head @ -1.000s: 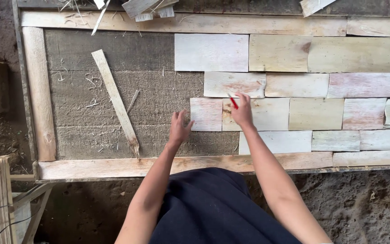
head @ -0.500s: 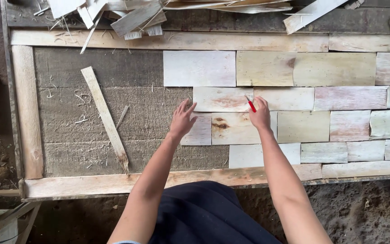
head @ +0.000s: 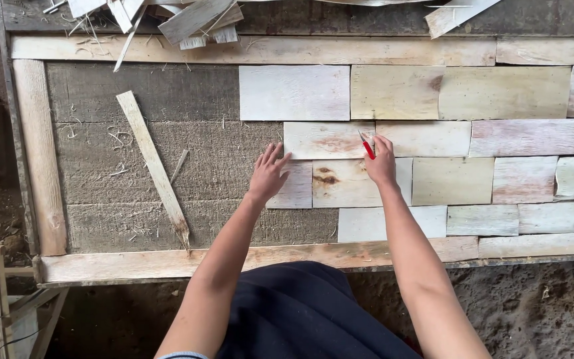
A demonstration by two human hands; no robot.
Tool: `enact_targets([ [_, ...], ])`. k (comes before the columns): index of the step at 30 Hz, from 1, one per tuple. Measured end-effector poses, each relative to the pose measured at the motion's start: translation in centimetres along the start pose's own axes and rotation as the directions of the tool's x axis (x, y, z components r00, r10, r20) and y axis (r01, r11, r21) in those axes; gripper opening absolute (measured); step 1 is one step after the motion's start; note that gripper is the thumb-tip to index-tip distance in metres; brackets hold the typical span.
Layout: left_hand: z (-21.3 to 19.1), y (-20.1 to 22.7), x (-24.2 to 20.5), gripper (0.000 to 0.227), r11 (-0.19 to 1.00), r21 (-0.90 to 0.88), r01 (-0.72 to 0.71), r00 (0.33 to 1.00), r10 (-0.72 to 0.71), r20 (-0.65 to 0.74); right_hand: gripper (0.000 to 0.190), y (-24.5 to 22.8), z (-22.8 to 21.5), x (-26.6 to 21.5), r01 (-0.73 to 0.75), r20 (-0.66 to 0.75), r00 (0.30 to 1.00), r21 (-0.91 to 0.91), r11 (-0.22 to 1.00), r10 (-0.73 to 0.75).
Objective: Cutting thin wood veneer pieces with shears and arranging them on a wooden board to create a tiled pattern.
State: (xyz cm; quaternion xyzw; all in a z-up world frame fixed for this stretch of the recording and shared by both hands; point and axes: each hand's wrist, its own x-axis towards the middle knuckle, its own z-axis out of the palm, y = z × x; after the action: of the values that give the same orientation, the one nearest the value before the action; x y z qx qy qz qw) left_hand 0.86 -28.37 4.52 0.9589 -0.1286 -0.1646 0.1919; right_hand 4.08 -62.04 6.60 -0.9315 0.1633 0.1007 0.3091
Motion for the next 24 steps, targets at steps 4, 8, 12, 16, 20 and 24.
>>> enact_targets([
  [4,0.1,0.0,0.0,0.059,1.000,-0.001,-0.002,1.000,0.002,0.007,0.055,-0.6,-0.4,-0.4,-0.002,0.007,1.000,0.010,1.000,0.002],
  [8,-0.2,0.1,0.1,0.065,0.999,-0.048,0.011,1.000,-0.009,0.030,0.058,-0.5,-0.3,-0.2,0.004,0.002,1.000,0.026,1.000,-0.004],
  [12,-0.3,0.0,-0.3,0.074,0.995,-0.099,0.019,0.999,-0.015,0.040,0.055,-1.6,-1.0,-0.8,-0.007,-0.046,0.999,0.065,0.998,0.010],
  [16,-0.4,-0.7,-1.9,0.077,0.988,-0.145,0.061,0.998,-0.057,0.033,0.049,-1.5,-1.0,-1.7,-0.027,-0.076,0.996,0.117,0.993,0.036],
  [20,-1.1,-2.3,-5.4,0.065,0.974,-0.175,0.143,0.985,-0.157,-0.072,0.033,1.7,2.0,-2.6,-0.036,-0.095,0.994,0.115,0.993,0.047],
  [24,-2.4,-3.8,-10.5,0.058,0.932,-0.213,0.294,0.932,-0.329,-0.154,0.019,2.0,4.3,-5.6,-0.128,-0.012,0.991,0.134,0.983,0.130],
])
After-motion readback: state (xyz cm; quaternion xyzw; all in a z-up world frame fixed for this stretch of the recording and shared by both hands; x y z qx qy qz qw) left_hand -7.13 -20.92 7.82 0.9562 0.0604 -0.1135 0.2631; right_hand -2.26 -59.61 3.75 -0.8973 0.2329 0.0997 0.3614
